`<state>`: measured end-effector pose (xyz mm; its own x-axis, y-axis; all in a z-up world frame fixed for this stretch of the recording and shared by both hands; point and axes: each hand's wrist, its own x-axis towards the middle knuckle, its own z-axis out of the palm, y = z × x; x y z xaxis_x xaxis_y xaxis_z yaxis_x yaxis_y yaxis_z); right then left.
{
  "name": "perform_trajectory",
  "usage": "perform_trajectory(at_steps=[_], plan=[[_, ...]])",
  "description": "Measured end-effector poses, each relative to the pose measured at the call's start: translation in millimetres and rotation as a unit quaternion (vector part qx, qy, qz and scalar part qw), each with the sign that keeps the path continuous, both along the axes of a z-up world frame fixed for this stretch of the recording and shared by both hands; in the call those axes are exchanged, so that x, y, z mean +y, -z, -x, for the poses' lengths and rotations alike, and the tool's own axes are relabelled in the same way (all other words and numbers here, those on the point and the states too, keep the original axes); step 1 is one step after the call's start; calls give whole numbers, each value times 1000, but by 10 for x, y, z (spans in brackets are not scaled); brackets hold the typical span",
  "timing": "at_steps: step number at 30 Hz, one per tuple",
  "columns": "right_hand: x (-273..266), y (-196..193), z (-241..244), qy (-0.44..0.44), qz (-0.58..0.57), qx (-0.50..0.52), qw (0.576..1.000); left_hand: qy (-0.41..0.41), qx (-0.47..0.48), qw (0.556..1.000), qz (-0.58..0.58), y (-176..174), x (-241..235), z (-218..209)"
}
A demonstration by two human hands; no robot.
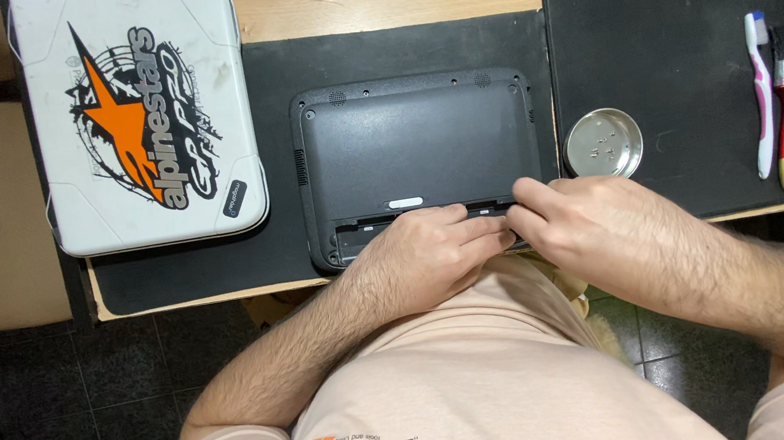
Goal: The person uses a screwdriver to remove screws from the top and bottom of a white laptop, placing them into a small metal tin. They flip the laptop over to access the underside and continue unscrewing the battery compartment area.
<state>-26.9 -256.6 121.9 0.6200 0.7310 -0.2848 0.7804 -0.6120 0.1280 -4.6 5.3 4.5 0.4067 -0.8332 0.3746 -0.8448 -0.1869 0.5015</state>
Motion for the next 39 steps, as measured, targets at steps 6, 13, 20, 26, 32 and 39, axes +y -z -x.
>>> perform_trajectory(at_steps=[6,13,20,26,32,39], plan=[[-84,182,-14,53,12,29,998,0,8,1000,-5,-34,-6,7],[-113,170,36,-25,31,-22,999,-2,14,1000,-8,-9,-7,2],[-21,17,10,24,12,21,999,3,5,1000,-7,17,-16,-4],[-52,115,-7,-12,15,0,1000,-1,13,1000,-9,14,3,11],[-18,28,-19,63,-10,47,997,2,18,1000,-9,-17,-1,12],[-115,150,22,-13,15,-25,999,3,20,1000,-10,12,-16,1]])
